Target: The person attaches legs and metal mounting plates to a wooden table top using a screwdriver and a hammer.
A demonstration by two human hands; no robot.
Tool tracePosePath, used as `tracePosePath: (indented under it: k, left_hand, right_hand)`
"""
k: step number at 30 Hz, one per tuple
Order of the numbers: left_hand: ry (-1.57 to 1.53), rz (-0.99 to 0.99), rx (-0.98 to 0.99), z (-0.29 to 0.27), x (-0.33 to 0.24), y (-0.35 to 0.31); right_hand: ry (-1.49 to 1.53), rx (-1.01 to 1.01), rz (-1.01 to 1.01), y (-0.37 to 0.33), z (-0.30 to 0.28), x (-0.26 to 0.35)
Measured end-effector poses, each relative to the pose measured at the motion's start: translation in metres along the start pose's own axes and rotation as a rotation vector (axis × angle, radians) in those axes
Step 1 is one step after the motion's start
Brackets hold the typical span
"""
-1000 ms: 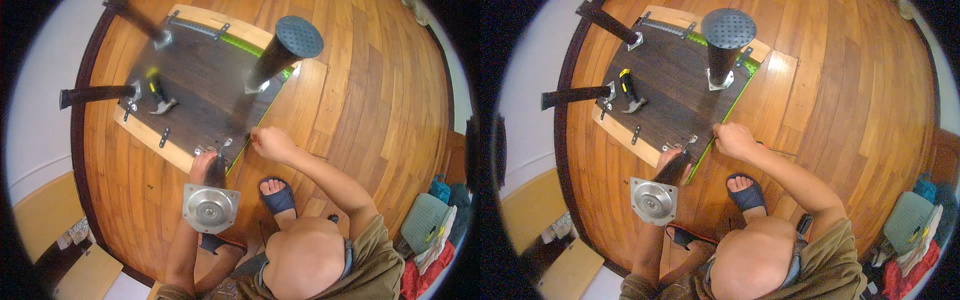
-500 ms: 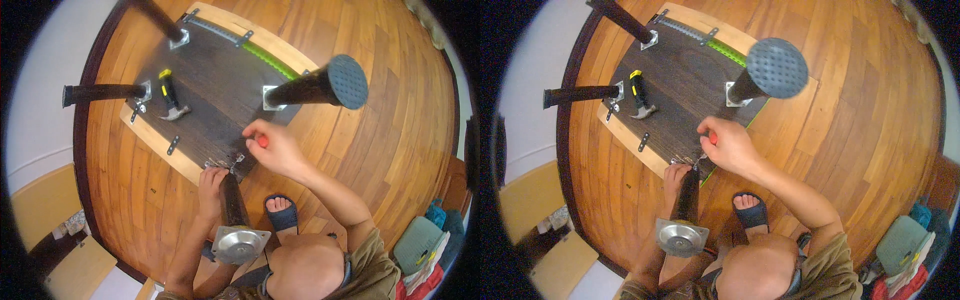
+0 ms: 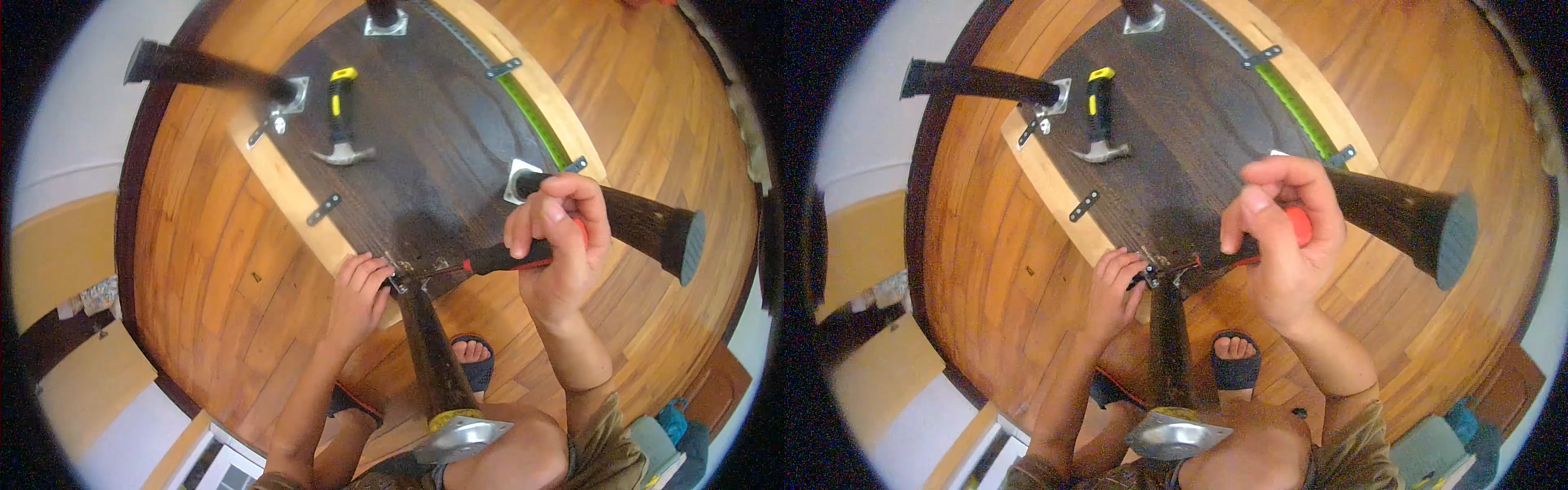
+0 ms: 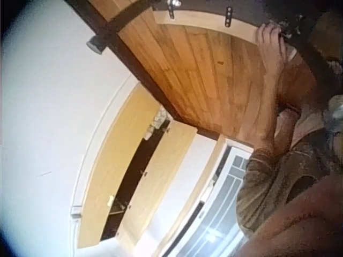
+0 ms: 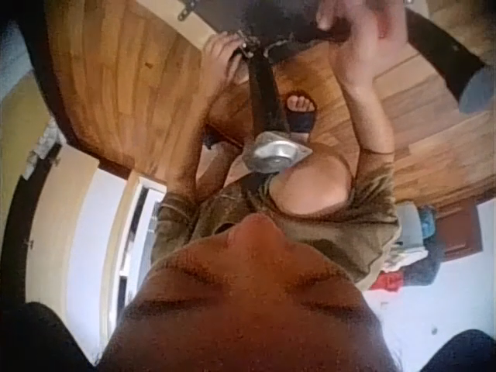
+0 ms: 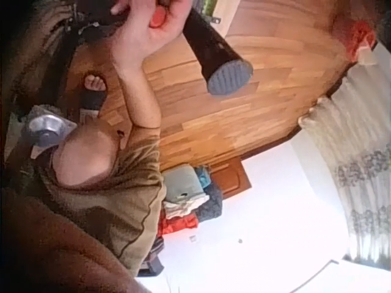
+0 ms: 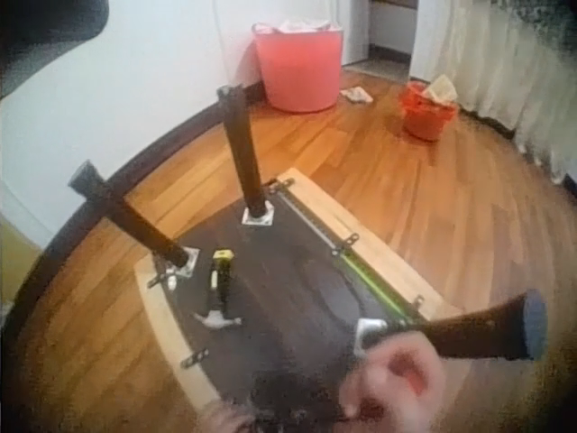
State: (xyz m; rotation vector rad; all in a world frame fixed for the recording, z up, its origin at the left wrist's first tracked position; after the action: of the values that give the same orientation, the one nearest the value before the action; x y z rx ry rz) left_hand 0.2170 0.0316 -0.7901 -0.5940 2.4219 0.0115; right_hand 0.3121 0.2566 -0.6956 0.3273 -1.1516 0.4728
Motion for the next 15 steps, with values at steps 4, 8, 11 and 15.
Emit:
tracePosePath:
  k: [4, 8, 11, 15]
  left_hand:
    - [-0.073, -0.021, -0.054, 0.000, 0.016, 0.005]
    - [-0.168, -0.074, -0.043, -0.005, 0.020, 0.009]
    - [-0.255, -0.097, -0.003, -0.001, 0.023, 0.007]
    - [-0.347, -0.187, -0.056, 0.004, 0.024, 0.002]
  right_hand:
    - [0.097, 0.034, 0.023, 0.003, 0.013, -0.009]
    - [0.001, 0.043, 0.124, 0.016, 0.027, -0.023]
    - [-0.039, 0.095, 0.232, 0.034, 0.048, -0.046]
    - [-0.107, 0.176, 0.350, 0.053, 0.078, -0.079]
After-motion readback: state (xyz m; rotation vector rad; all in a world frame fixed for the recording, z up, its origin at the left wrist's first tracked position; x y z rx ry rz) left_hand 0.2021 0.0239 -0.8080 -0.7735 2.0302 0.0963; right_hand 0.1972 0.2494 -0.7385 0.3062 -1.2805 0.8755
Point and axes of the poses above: each hand's wrist, its own y-axis towards the middle knuckle, its own z-axis out of the palm, x = y × z, the point moved 4 cm from there along y, towards the middle knuckle, and after that the axes turned 4 degrees about -z, right-handed, at the moved point
